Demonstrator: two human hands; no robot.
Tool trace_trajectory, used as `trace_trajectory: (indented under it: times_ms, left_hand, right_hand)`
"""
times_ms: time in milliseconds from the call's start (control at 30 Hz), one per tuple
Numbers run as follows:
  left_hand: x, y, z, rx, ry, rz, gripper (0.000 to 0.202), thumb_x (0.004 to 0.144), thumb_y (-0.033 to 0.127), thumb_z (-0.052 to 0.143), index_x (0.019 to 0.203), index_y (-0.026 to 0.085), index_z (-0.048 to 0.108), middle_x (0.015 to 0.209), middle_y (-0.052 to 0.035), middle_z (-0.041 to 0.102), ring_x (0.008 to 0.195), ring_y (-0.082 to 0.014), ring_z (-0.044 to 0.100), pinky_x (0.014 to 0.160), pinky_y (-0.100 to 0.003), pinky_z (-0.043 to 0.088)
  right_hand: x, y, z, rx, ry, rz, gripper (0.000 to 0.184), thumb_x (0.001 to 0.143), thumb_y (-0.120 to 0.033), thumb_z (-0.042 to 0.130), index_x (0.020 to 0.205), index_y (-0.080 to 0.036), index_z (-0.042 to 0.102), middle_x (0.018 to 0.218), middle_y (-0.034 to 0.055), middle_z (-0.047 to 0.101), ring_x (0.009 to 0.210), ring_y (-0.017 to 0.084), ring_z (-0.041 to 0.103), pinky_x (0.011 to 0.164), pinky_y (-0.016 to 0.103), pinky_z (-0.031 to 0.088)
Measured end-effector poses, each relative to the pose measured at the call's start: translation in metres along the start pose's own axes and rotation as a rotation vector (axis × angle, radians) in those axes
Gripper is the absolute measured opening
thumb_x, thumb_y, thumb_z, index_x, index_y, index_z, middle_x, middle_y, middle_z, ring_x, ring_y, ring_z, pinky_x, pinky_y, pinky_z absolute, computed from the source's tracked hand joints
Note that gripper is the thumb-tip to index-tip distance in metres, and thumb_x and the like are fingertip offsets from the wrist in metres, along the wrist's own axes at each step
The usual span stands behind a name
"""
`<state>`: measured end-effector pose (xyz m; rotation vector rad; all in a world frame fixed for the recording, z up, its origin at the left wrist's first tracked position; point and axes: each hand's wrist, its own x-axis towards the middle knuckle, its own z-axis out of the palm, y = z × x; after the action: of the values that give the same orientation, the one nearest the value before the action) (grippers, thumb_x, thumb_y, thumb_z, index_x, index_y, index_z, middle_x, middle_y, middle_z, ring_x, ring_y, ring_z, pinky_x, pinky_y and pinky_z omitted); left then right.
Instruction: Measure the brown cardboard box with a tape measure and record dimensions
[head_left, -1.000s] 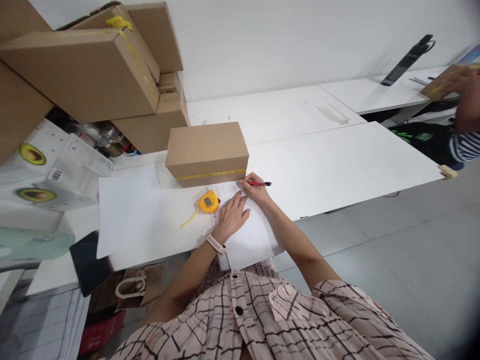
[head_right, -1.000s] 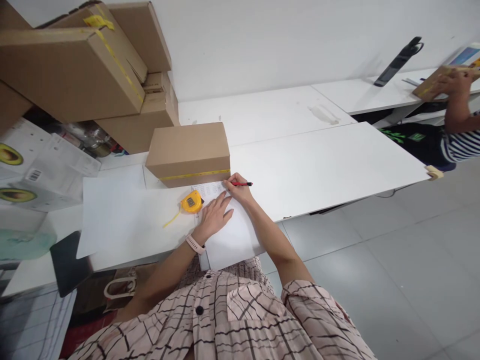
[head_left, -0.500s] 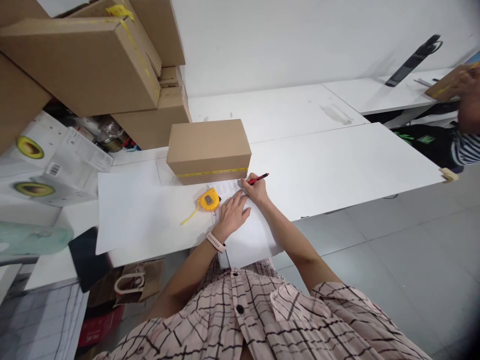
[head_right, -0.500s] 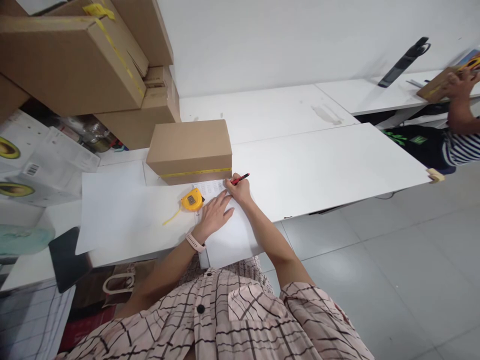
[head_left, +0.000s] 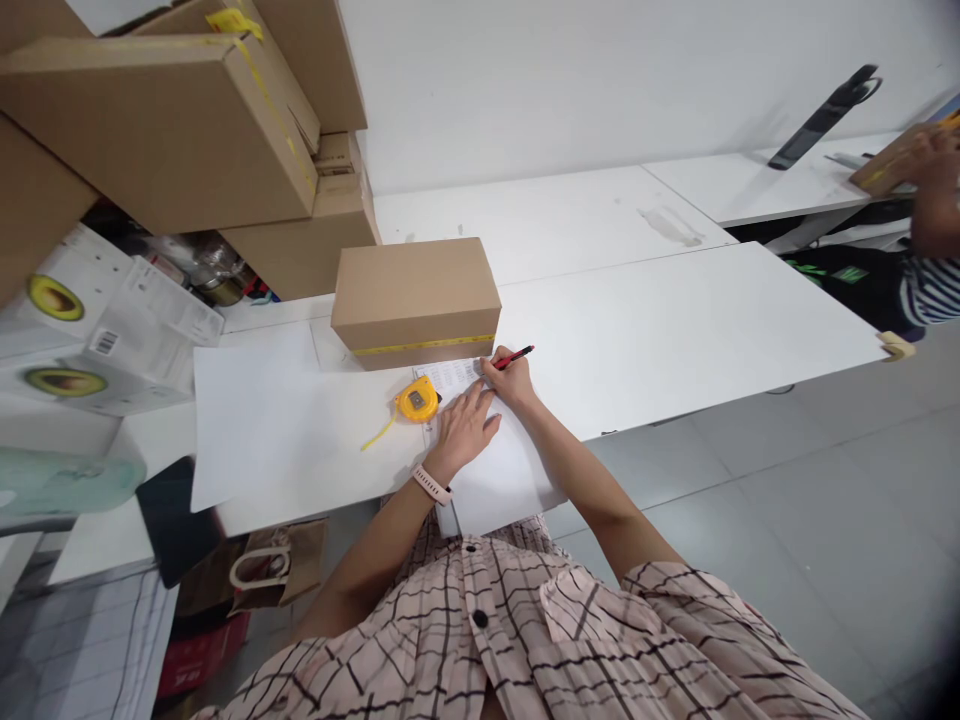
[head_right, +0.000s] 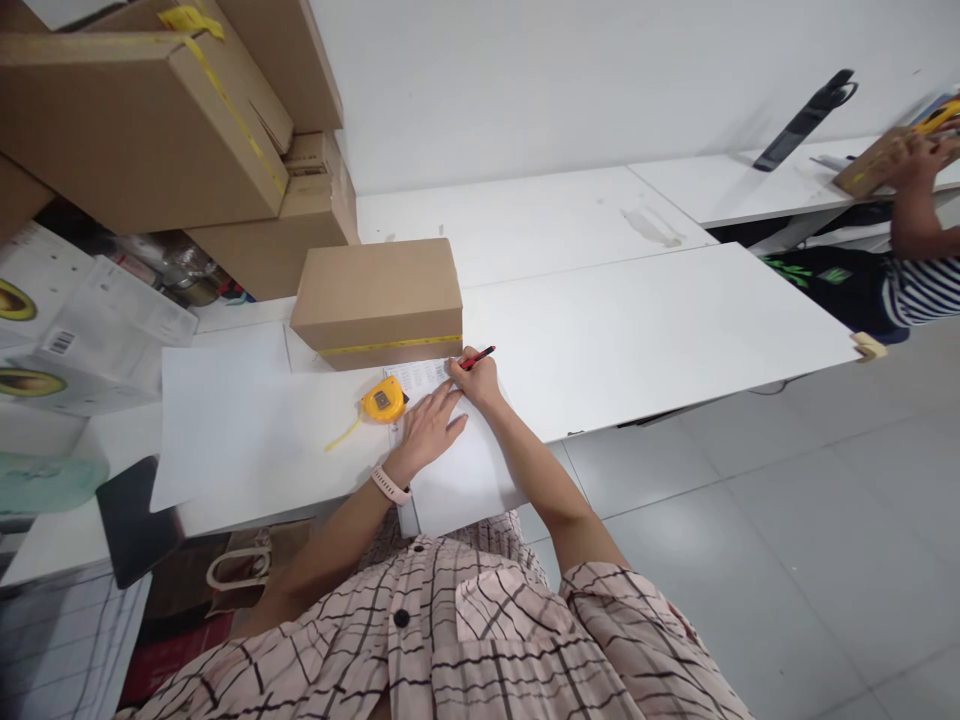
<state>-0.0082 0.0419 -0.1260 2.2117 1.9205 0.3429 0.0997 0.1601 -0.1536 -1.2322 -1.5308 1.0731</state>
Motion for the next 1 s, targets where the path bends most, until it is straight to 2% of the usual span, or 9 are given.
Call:
trace_trajectory:
  times_ms: [167,333,567,1000]
  left_hand:
    - [0.0,0.0006,-0.0011,0.014,-0.002,0.005,0.045,0.1,0.04,0.05,0.142,0.024,0.053,0.161,-0.0092,0.041,0.13,-0.0323,0.056,0.098,-0.045,0.053]
    - [-0.0003,0.0017,-0.0031,0.009,-0.006,0.005,0.044,0.1,0.039,0.05,0.142,0.024,0.053,0.161,-0.0099,0.042,0.129,-0.0319,0.056,0.097,-0.046,0.053]
    - [-0.0004,0.0022,-0.0037,-0.016,-0.024,-0.015,0.045,0.1,0.038,0.05,0.143,0.025,0.053,0.161,-0.0107,0.041,0.132,-0.0332,0.054,0.099,-0.048,0.053]
    - [-0.0009,0.0023,-0.0039,0.001,-0.021,-0.006,0.045,0.1,0.039,0.05,0.143,0.024,0.052,0.162,-0.0097,0.041,0.13,-0.032,0.055,0.096,-0.046,0.054]
  right_hand:
    - [0.0004,0.0005,-0.0002,0.036,0.003,-0.028,0.036,0.079,-0.045,0.06,0.062,-0.024,0.038,0.059,-0.0053,0.04,0.057,0.011,0.034,0.055,0.026,0.03]
    - [0.0011,0.001,-0.0002,0.03,0.009,-0.019,0.03,0.077,-0.037,0.058,0.061,-0.024,0.036,0.058,-0.0059,0.037,0.057,0.011,0.033,0.055,0.027,0.029]
    - [0.0016,0.0022,0.0004,0.043,0.027,-0.03,0.034,0.079,-0.042,0.059,0.062,-0.024,0.036,0.059,-0.0057,0.036,0.057,0.01,0.033,0.055,0.027,0.029]
    - [0.0006,-0.0017,-0.0011,0.05,0.039,-0.01,0.03,0.076,-0.035,0.058,0.061,-0.024,0.034,0.057,-0.0061,0.034,0.057,0.011,0.031,0.055,0.027,0.027]
